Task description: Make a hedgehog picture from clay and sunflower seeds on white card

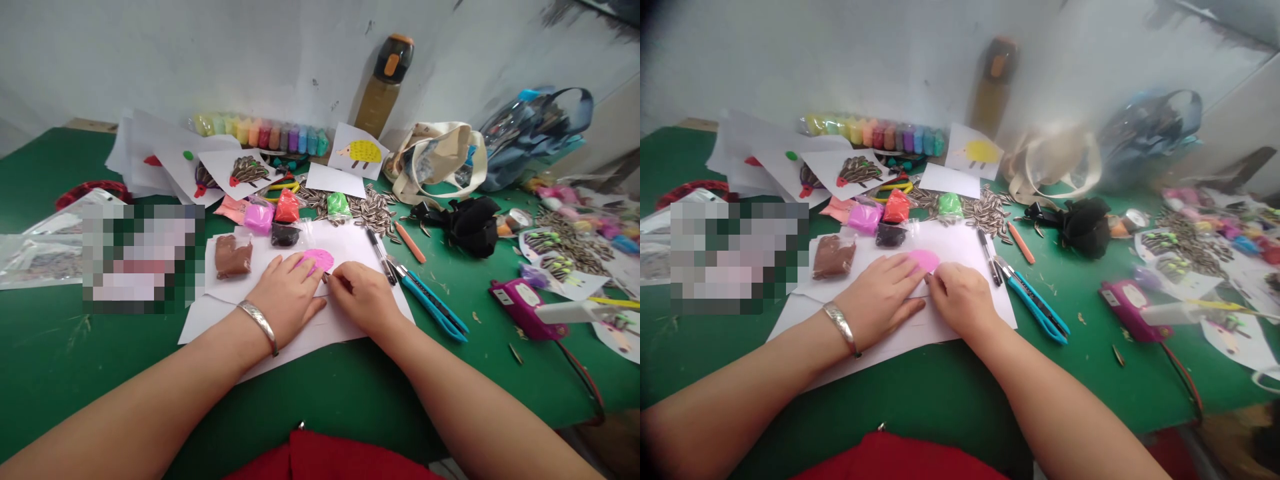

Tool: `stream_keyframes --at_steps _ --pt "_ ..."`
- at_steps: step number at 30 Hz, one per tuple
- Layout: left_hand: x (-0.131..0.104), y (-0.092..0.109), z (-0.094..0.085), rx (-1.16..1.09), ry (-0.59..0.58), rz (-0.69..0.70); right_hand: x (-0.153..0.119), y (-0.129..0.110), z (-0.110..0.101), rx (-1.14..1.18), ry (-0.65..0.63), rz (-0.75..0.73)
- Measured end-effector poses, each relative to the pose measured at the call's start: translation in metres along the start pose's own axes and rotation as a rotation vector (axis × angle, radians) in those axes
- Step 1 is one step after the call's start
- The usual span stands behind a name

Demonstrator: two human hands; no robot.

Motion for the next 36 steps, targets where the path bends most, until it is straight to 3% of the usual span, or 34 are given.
stream_keyframes --at_steps 7,12,17,28,36 --pt "0.0 -0.002 0.0 -0.013 -0.03 0.007 -0.001 0.005 -0.008 0.049 0.039 0.033" --pt "0.0 -0.002 -0.001 -0.021 -0.022 0.02 -0.002 -0.005 -0.005 0.084 0.037 -0.003" --pt "0.001 -0.003 -0.001 -0.042 0.013 0.002 -0.002 -0.01 0.004 -0.022 0.019 0.004" --pt "0.001 -0.003 0.0 -0.024 -0.001 0.0 0.0 -0.002 0.003 -0.093 0.051 0.109" --pt "0.001 -0.003 -0.002 -0.021 0.024 0.008 0.002 0.005 0.0 0.061 0.086 0.166"
Point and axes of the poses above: each hand's wrist, its own x-axis towards the middle knuckle, its own z-axis out of the palm, y = z × x, the point moved 10 cm from there along x, towards the middle knuckle, and after that the axes turned 15 degrees about x, right-handed, at the moved point
